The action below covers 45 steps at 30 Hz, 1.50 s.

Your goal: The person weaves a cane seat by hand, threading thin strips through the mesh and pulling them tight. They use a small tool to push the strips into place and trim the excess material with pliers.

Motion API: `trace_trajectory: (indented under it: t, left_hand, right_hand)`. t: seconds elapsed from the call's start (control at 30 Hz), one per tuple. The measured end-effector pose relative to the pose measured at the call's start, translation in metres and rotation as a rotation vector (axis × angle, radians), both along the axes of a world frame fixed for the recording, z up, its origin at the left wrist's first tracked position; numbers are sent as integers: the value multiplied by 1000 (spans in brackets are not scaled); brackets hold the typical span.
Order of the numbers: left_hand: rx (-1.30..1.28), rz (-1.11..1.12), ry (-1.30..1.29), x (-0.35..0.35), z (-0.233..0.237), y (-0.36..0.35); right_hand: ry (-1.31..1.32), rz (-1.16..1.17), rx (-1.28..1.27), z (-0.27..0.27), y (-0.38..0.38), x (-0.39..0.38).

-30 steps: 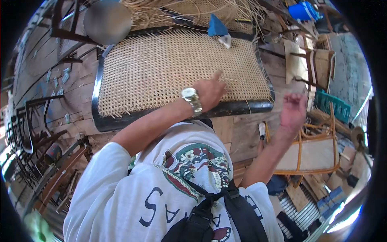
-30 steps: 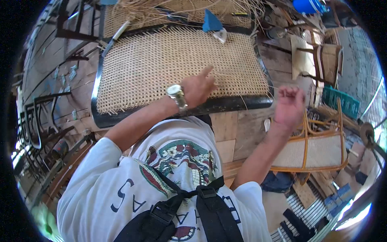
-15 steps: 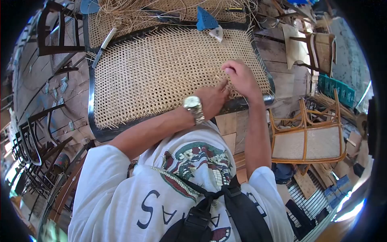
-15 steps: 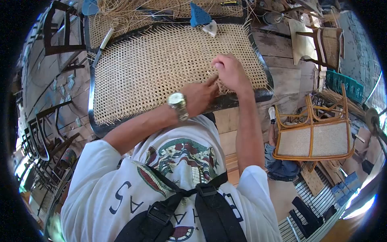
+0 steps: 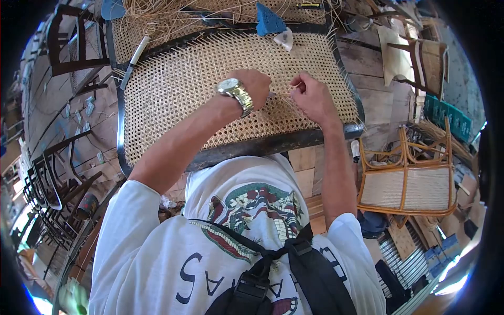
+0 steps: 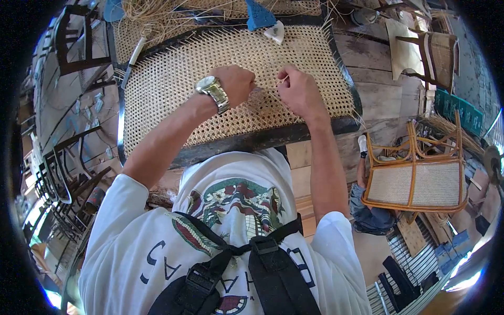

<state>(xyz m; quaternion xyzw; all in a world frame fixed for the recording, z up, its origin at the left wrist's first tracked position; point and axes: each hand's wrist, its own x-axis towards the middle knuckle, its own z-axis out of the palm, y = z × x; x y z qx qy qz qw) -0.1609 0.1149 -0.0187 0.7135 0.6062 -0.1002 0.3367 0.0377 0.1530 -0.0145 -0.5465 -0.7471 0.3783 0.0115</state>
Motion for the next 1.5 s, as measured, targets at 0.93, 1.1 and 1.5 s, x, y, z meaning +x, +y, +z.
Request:
trace_trajectory:
  t: [0.93,1.1,1.5]
  left_hand:
    - [133,215,-85,-47,45,0]
    - [116,282,-145,-50,19,-2]
    - [-138,-70,112,-5,20,27]
  right_hand:
    - [653,-88,-383,-22,-4,-31]
    - [506,-142,-288,-10,2,-21]
    - [155,-101,-21,-30,8,1]
